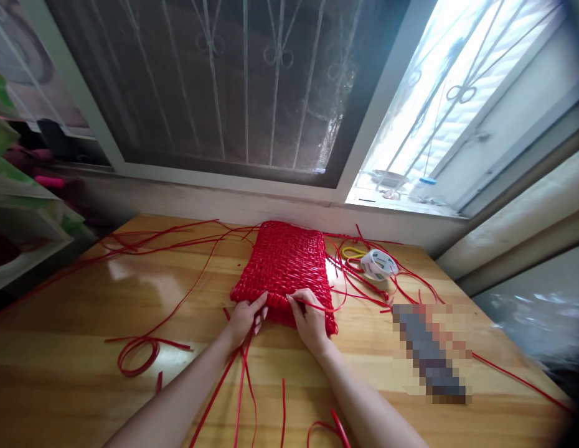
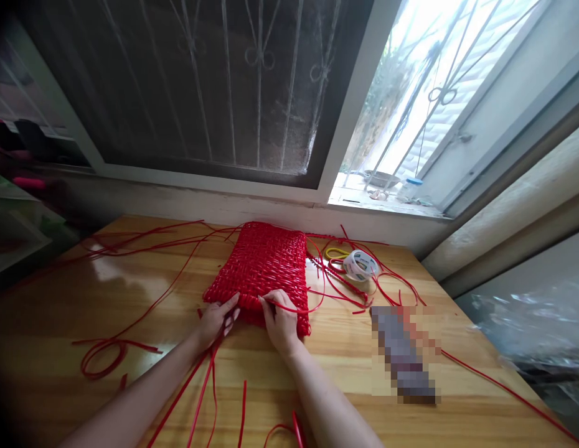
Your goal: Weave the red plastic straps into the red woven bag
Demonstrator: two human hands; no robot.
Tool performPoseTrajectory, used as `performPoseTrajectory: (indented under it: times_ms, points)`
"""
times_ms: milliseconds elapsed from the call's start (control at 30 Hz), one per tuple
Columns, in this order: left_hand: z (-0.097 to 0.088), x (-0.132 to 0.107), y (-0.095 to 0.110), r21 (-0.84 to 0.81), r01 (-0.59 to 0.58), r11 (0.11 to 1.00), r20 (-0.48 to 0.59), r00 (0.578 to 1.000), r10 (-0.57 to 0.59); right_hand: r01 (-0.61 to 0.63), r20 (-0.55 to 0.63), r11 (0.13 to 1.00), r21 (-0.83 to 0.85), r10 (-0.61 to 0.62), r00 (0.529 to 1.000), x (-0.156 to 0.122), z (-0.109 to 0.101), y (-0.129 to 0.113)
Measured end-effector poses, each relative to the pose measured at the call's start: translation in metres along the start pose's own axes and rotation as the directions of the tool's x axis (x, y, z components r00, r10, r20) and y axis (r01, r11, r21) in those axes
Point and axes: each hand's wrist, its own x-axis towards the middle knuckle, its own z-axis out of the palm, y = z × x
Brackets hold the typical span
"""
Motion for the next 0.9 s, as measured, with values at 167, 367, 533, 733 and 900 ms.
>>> performPoseTrajectory:
  times_ms: [167,367,533,733,900]
  points:
    - [-0.001,0.001,0.001,-0.001,-0.003,1.0,-0.003,1.0,0.003,0.004,0.014,1.0,0.002,-0.004,1.0,-0.001,-0.001,-0.005]
    - [-0.003,0.0,0.0,0.007,-0.005,1.0,-0.009,1.0,0.006,0.015,-0.002,1.0,0.012,-0.015,1.0,-0.002,0.0,-0.008]
    - [-0.002,-0.003,0.005,0.075,0.003,0.997,0.003,1.0,-0.004,-0.074,-0.051,0.994,0.086,0.078,0.996,-0.007,0.001,-0.006]
    - [0.0,-0.004,0.009,0.082,0.03,0.996,0.044,0.998,-0.034,-0.244,-0.028,0.932,0.266,0.261,0.965,0.012,-0.006,-0.02]
    - [-0.001,-0.002,0.01,0.109,0.013,0.994,0.027,1.0,-0.016,-0.292,0.011,0.927,0.236,0.298,0.954,0.035,-0.007,-0.029]
